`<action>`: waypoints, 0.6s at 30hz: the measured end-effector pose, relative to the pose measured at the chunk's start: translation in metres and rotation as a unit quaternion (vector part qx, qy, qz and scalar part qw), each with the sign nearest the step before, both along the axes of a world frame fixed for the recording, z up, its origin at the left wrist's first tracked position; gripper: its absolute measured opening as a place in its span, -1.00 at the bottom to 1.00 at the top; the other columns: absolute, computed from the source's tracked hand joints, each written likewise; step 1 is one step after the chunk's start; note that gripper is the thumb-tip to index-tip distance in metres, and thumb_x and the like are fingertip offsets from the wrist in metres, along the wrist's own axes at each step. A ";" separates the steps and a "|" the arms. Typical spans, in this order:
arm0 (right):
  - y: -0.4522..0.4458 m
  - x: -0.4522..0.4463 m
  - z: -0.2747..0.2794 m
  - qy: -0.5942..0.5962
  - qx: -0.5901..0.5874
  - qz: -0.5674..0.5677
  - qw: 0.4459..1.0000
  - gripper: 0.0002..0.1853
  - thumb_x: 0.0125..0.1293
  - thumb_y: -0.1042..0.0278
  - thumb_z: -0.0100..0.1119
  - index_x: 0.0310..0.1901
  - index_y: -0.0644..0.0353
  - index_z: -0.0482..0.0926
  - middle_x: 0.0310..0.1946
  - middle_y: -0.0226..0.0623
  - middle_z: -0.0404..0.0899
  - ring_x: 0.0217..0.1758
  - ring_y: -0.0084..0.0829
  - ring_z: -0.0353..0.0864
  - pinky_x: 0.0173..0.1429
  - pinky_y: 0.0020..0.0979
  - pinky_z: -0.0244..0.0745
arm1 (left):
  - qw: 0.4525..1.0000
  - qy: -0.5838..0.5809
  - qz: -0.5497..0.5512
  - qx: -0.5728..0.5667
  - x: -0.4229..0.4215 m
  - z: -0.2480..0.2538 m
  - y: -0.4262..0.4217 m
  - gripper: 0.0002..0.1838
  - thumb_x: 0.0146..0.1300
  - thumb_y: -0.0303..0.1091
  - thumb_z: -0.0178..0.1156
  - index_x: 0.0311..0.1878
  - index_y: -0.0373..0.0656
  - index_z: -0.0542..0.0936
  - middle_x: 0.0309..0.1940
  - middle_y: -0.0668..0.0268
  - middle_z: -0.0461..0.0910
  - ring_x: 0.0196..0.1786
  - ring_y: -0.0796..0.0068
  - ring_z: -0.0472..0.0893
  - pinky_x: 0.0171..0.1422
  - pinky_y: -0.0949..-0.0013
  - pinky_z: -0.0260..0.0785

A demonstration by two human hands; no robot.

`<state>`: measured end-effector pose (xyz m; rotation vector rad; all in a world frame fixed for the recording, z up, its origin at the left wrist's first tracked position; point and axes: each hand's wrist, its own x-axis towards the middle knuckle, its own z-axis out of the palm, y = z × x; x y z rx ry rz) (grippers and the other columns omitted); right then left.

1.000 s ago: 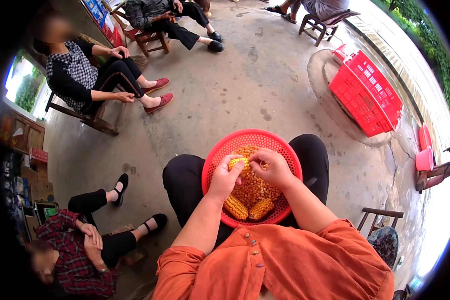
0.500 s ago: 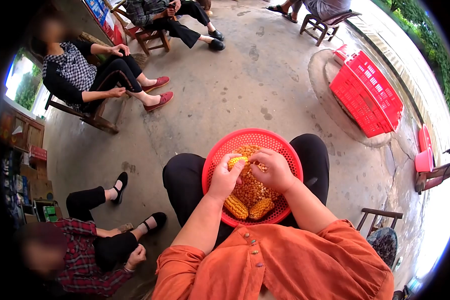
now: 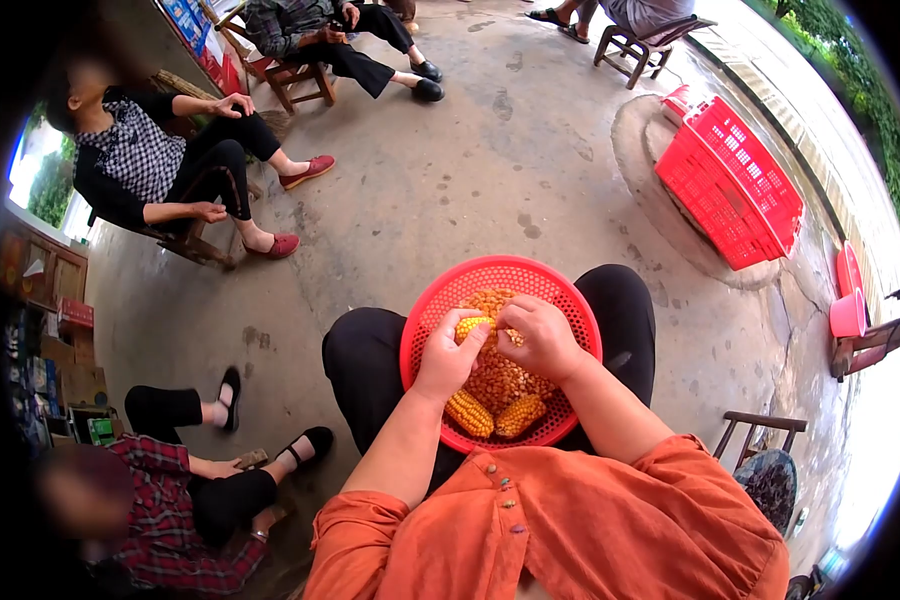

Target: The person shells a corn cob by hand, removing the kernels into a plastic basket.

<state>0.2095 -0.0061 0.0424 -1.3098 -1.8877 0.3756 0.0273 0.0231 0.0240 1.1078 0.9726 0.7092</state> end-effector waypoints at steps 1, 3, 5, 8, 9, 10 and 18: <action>0.000 0.000 0.000 -0.006 -0.005 -0.007 1.000 -0.87 -0.04 0.47 0.25 -0.44 0.17 0.49 -0.47 -0.23 0.51 -0.32 -0.13 0.57 -0.25 -0.20 0.51 | 1.000 0.009 -0.007 0.004 0.000 0.001 0.000 -0.74 0.39 -0.30 0.24 0.04 -0.18 0.52 -0.43 0.46 0.54 -0.51 0.71 0.47 -0.43 0.59 0.33; -0.001 -0.001 0.001 -0.011 -0.010 -0.013 1.000 -0.87 -0.04 0.46 0.25 -0.44 0.18 0.48 -0.48 -0.23 0.50 -0.32 -0.13 0.57 -0.25 -0.20 0.51 | 0.998 0.017 -0.004 0.052 0.001 -0.005 0.000 -0.74 0.37 -0.31 0.25 0.03 -0.20 0.53 -0.38 0.40 0.56 -0.43 0.64 0.51 -0.34 0.55 0.38; -0.001 -0.002 0.001 -0.012 -0.026 -0.035 0.999 -0.87 -0.05 0.45 0.24 -0.45 0.18 0.48 -0.48 -0.22 0.50 -0.33 -0.12 0.57 -0.26 -0.20 0.51 | 0.995 0.024 -0.001 0.101 0.002 -0.011 0.001 -0.73 0.36 -0.31 0.25 0.03 -0.23 0.54 -0.33 0.35 0.59 -0.35 0.58 0.56 -0.26 0.50 0.43; -0.002 -0.004 -0.001 -0.016 -0.044 -0.057 0.997 -0.87 -0.05 0.42 0.25 -0.45 0.19 0.50 -0.47 -0.20 0.52 -0.35 -0.11 0.57 -0.28 -0.19 0.51 | 0.981 0.062 0.004 0.181 0.003 -0.015 0.001 -0.72 0.33 -0.31 0.27 0.01 -0.26 0.56 -0.24 0.23 0.62 -0.21 0.49 0.58 -0.11 0.43 0.45; -0.002 -0.005 -0.002 -0.017 -0.044 -0.057 0.997 -0.87 -0.05 0.42 0.25 -0.45 0.19 0.50 -0.47 -0.20 0.52 -0.35 -0.11 0.57 -0.28 -0.19 0.51 | 0.980 0.068 0.006 0.185 0.003 -0.015 0.001 -0.70 0.32 -0.29 0.28 0.01 -0.26 0.56 -0.24 0.18 0.63 -0.22 0.45 0.60 -0.12 0.40 0.45; -0.002 -0.005 -0.004 -0.020 -0.052 -0.065 0.996 -0.88 -0.05 0.41 0.25 -0.46 0.18 0.50 -0.47 -0.20 0.52 -0.35 -0.11 0.58 -0.28 -0.18 0.51 | 0.979 0.073 0.007 0.189 0.003 -0.015 0.001 -0.69 0.30 -0.27 0.29 0.00 -0.26 0.56 -0.24 0.13 0.63 -0.22 0.41 0.61 -0.12 0.36 0.46; -0.001 -0.008 -0.008 -0.007 -0.071 -0.090 0.993 -0.88 -0.01 0.39 0.25 -0.47 0.19 0.52 -0.46 -0.18 0.52 -0.35 -0.09 0.58 -0.29 -0.16 0.50 | 0.932 0.169 0.017 0.319 0.003 -0.001 0.000 -0.66 0.27 -0.23 0.30 0.00 -0.23 0.55 -0.21 0.02 0.64 -0.20 0.10 0.65 -0.11 0.23 0.48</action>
